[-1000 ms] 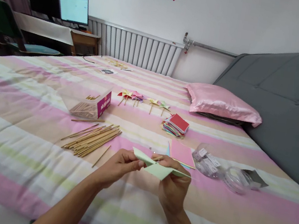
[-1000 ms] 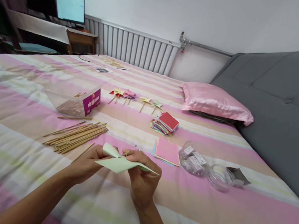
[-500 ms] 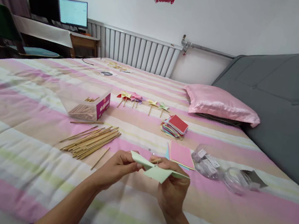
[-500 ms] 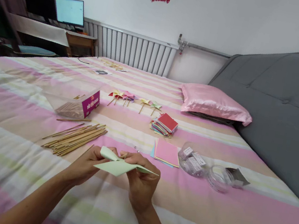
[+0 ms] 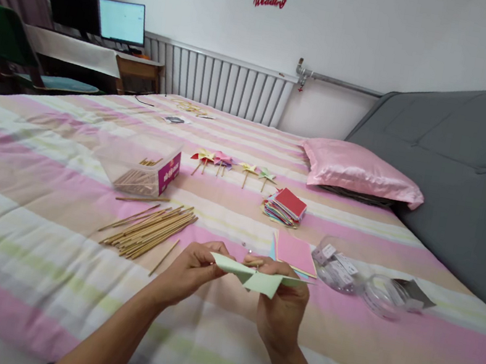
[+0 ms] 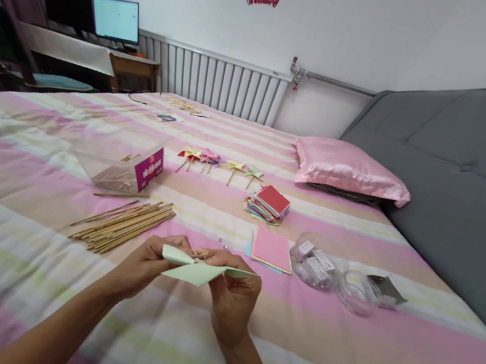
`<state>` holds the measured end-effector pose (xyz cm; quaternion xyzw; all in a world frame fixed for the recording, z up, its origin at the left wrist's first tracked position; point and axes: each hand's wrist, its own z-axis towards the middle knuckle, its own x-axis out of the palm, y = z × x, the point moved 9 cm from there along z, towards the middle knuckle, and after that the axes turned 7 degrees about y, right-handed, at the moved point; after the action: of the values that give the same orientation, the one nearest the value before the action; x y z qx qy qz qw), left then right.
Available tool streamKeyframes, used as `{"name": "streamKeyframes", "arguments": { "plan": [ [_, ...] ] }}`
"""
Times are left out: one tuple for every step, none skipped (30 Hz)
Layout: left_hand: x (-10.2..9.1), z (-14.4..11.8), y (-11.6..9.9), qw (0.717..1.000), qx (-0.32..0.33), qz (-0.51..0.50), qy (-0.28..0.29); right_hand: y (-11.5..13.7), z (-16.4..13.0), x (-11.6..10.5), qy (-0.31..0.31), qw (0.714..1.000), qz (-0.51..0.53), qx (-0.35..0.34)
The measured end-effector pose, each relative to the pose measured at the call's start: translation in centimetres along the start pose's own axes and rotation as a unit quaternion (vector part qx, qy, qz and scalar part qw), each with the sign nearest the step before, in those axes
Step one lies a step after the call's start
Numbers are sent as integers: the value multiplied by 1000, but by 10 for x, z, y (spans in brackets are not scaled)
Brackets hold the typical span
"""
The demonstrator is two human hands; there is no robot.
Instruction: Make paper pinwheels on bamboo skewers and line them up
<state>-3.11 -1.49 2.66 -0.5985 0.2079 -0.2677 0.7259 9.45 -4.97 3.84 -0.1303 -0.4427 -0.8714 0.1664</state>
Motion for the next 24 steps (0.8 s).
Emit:
{"name": "streamKeyframes", "arguments": {
  "plan": [
    [0, 0, -1, 1000, 4, 10, 0, 0, 0, 0, 1, 1000, 1, 1],
    [-1, 0, -3, 1000, 7, 20, -1, -1, 0, 0, 2, 1000, 2, 2],
    [-1, 0, -4, 1000, 11, 29, -2, -1, 1, 0, 3, 1000, 2, 2],
    [-1, 0, -6, 999, 15, 38, -4, -1, 1, 0, 3, 1000, 0, 2],
    [-1, 1, -7, 999, 17, 45, -4, -1, 1, -1, 1, 1000, -2, 2],
    [0, 1, -8, 999, 19, 50, -4, -1, 1, -2, -1, 1000, -4, 1],
    [0, 1, -9, 999, 20, 50, -5, 0, 2, -2, -4, 1000, -6, -1],
    [1, 2, -10, 999, 19, 48, -7, 0, 2, -3, -6, 1000, -8, -2],
    [1, 2, -10, 999, 18, 45, -12, 0, 2, -3, -7, 1000, -10, -2],
    [1, 2, -10, 999, 17, 42, -17, -1, 2, -3, -8, 1000, -11, 1],
    [0, 2, -10, 999, 15, 42, -23, -1, 3, -3, -10, 1000, -10, 5],
    [0, 2, -10, 998, 13, 46, -29, -2, 3, -4, -13, 1000, -9, 8],
    [-1, 2, -9, 998, 11, 54, -31, -3, 3, -5, -19, 1000, -7, 11],
    [-1, 2, -9, 997, 10, 63, -34, -3, 3, -6, -24, 1000, -5, 12],
    [-1, 1, -8, 997, 10, 71, -34, -3, 3, -7, -29, 999, -3, 13],
    [0, 1, -8, 996, 9, 79, -33, -4, 3, -7, -32, 999, -2, 14],
    [0, 1, -8, 996, 9, 84, -32, -4, 3, -8, -35, 999, -3, 17],
    [1, 1, -8, 996, 10, 87, -31, -5, 3, -9, -38, 999, -7, 20],
    [1, 1, -8, 995, 11, 90, -32, -6, 3, -11, -43, 999, -13, 25],
    [2, 1, -9, 995, 12, 95, -31, -7, 2, -12, -49, 998, -21, 27],
    [3, 1, -10, 994, 13, 103, -30, -7, 2, -14, -57, 998, -29, 28],
    [4, 2, -11, 993, 15, 112, -29, -6, 2, -16, -65, 997, -38, 29],
    [5, 2, -11, 992, 16, 120, -26, -6, 2, -18, -72, 996, -47, 30],
    [6, 2, -11, 992, 17, 125, -24, -6, 2, -20, -78, 995, -54, 31]
  ]
}}
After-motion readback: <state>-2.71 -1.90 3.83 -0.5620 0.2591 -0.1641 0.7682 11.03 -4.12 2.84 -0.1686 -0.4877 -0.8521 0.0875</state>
